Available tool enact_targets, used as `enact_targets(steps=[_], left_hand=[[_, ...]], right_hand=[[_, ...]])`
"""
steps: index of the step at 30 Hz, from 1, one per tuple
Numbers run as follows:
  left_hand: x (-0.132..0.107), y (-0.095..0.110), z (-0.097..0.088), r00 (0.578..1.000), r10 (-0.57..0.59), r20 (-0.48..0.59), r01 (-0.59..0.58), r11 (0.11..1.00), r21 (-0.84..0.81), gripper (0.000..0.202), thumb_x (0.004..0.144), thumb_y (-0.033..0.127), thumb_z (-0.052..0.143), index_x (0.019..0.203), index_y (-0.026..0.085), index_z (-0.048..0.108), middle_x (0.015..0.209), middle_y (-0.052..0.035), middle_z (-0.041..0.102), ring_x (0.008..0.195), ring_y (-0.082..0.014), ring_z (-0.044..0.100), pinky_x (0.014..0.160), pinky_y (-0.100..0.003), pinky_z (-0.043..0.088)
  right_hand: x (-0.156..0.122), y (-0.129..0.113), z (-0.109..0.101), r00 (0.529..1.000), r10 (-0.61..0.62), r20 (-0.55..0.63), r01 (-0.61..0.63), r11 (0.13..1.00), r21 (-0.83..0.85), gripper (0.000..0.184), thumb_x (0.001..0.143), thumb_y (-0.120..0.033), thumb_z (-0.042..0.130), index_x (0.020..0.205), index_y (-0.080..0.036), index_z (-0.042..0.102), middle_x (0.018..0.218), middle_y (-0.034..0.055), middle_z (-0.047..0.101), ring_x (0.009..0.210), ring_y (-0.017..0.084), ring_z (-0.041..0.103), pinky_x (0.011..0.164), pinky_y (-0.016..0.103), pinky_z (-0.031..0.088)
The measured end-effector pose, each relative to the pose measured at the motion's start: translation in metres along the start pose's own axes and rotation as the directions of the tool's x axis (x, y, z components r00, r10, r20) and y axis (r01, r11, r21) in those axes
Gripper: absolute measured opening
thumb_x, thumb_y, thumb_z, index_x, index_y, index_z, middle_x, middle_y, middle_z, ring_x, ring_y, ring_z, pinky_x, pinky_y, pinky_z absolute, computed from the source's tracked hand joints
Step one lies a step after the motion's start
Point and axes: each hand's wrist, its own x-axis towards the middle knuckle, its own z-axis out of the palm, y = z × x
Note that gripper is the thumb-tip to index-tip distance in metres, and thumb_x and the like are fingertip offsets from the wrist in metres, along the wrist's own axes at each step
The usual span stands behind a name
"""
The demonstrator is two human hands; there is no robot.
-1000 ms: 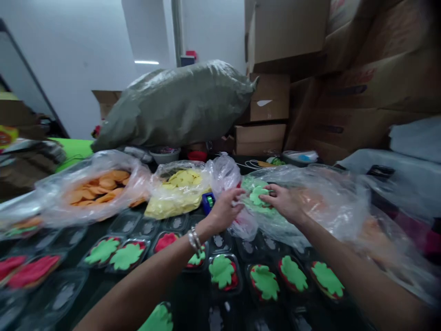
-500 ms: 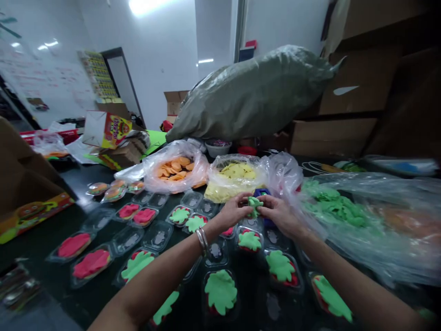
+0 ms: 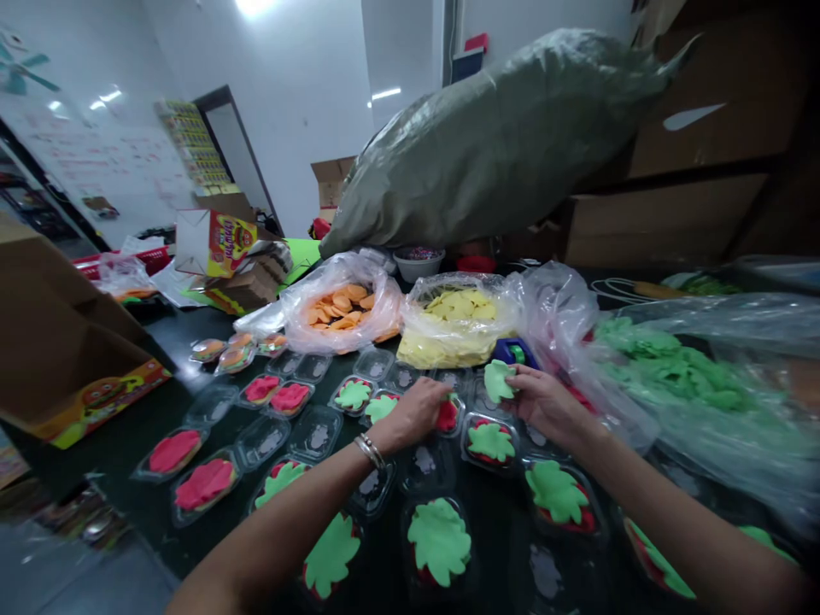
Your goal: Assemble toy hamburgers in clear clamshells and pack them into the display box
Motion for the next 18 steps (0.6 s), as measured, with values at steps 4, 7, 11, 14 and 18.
enact_targets(steps=[4,7,11,14,18], left_hand=[[-0.013,0.001,0.001,0.975,0.124,0.185,-0.177,0.934,0.309,0.03,0.083,0.017,0.052,0.113,0.018,0.058,0.12,-0.0084,0.06,0.114,-0.021,0.05,0.105,-0.034,0.036],[-0.015,-0.001,0.001,0.993,0.034,0.114,-0.078,0.908,0.411,0.042,0.085,0.021,0.051,0.126,0.015,0.048,0.129,-0.0113,0.054,0.118,-0.0229,0.048,0.104,-0.035,0.037],[-0.012,-0.002,0.005,0.991,-0.002,0.134,-0.064,0.872,0.485,0.033,0.079,0.024,0.057,0.112,0.016,0.057,0.112,-0.011,0.062,0.105,-0.0276,0.052,0.094,-0.04,0.042],[-0.008,-0.002,0.008,0.994,-0.023,0.111,-0.036,0.868,0.496,0.04,0.076,0.032,0.06,0.113,0.017,0.056,0.107,-0.0116,0.062,0.101,-0.0287,0.054,0.087,-0.04,0.044],[-0.006,-0.001,0.011,0.995,-0.042,0.086,-0.006,0.867,0.498,0.072,0.068,0.051,0.067,0.127,0.016,0.046,0.115,-0.0146,0.057,0.102,-0.0315,0.053,0.084,-0.041,0.045]], right_hand=[[-0.003,0.005,-0.003,1.0,0.021,0.01,-0.021,1.0,0.002,0.022,0.057,-0.018,0.076,0.076,-0.02,0.065,0.073,-0.0013,0.063,0.065,0.013,0.059,0.06,0.026,0.052],[-0.003,0.009,0.004,0.999,0.034,0.02,-0.033,0.999,-0.016,0.022,0.056,-0.018,0.077,0.074,-0.02,0.064,0.07,-0.0019,0.063,0.062,0.013,0.058,0.06,0.027,0.052],[-0.002,0.015,0.028,0.997,0.036,0.069,-0.031,0.997,-0.072,0.023,0.056,-0.02,0.079,0.074,-0.019,0.065,0.072,-0.0005,0.065,0.063,0.014,0.06,0.061,0.028,0.052],[0.0,0.018,0.044,0.996,0.023,0.085,-0.014,0.994,-0.11,0.024,0.056,-0.022,0.08,0.075,-0.019,0.065,0.074,0.0002,0.066,0.064,0.014,0.061,0.062,0.028,0.053],[0.001,0.019,0.051,0.998,-0.004,0.058,0.012,0.989,-0.147,0.025,0.056,-0.022,0.081,0.074,-0.02,0.064,0.072,-0.001,0.065,0.064,0.014,0.061,0.06,0.026,0.052]])
